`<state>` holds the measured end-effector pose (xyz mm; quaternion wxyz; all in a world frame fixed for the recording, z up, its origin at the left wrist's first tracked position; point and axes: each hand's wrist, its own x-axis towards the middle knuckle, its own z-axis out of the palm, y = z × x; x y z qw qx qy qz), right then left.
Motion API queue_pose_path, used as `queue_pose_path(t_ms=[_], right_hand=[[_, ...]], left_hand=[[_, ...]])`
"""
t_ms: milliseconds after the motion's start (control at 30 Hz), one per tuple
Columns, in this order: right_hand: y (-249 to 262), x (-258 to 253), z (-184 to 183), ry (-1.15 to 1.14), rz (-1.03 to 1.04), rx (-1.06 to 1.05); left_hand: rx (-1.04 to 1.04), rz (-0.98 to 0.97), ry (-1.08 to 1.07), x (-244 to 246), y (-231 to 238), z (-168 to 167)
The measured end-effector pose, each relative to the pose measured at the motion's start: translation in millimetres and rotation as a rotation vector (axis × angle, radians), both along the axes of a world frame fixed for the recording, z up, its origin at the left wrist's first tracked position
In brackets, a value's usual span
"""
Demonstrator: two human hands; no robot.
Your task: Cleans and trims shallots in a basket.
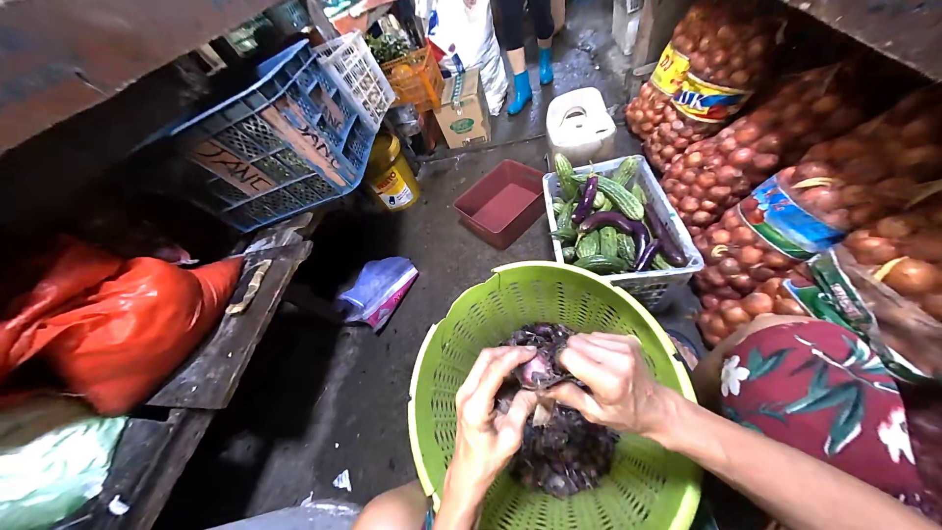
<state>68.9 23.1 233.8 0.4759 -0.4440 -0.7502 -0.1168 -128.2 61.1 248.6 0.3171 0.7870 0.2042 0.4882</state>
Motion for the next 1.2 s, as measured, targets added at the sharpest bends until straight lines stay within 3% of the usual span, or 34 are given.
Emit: queue_pose_path(t_ms=[167, 300, 567, 833, 1000, 1200], right_hand=[[1, 4, 1, -0.002, 0.170, -0.025], [0, 12, 10, 0.115, 0.270, -0.228], [-2, 18, 10, -0.140, 0.281, -0.212], [-5, 10, 4, -0.134, 0.159, -0.021], [-10, 4, 3, -0.248, 0.063, 0.081], [-7, 6, 2, -0.171, 0.111, 0.042]], left_hand=[[-0.119, -0.116, -0.017, -2, 2, 3], [-0.249, -0.323, 0.073, -16, 10, 11], [-0.293, -0.502, 0.140, -26, 14, 11], [-0.296, -0.484, 0.104, -21, 14, 10], [-0.315, -0.471, 0.086, -16, 12, 6], [-0.720, -0.443, -0.077, -15, 7, 2]])
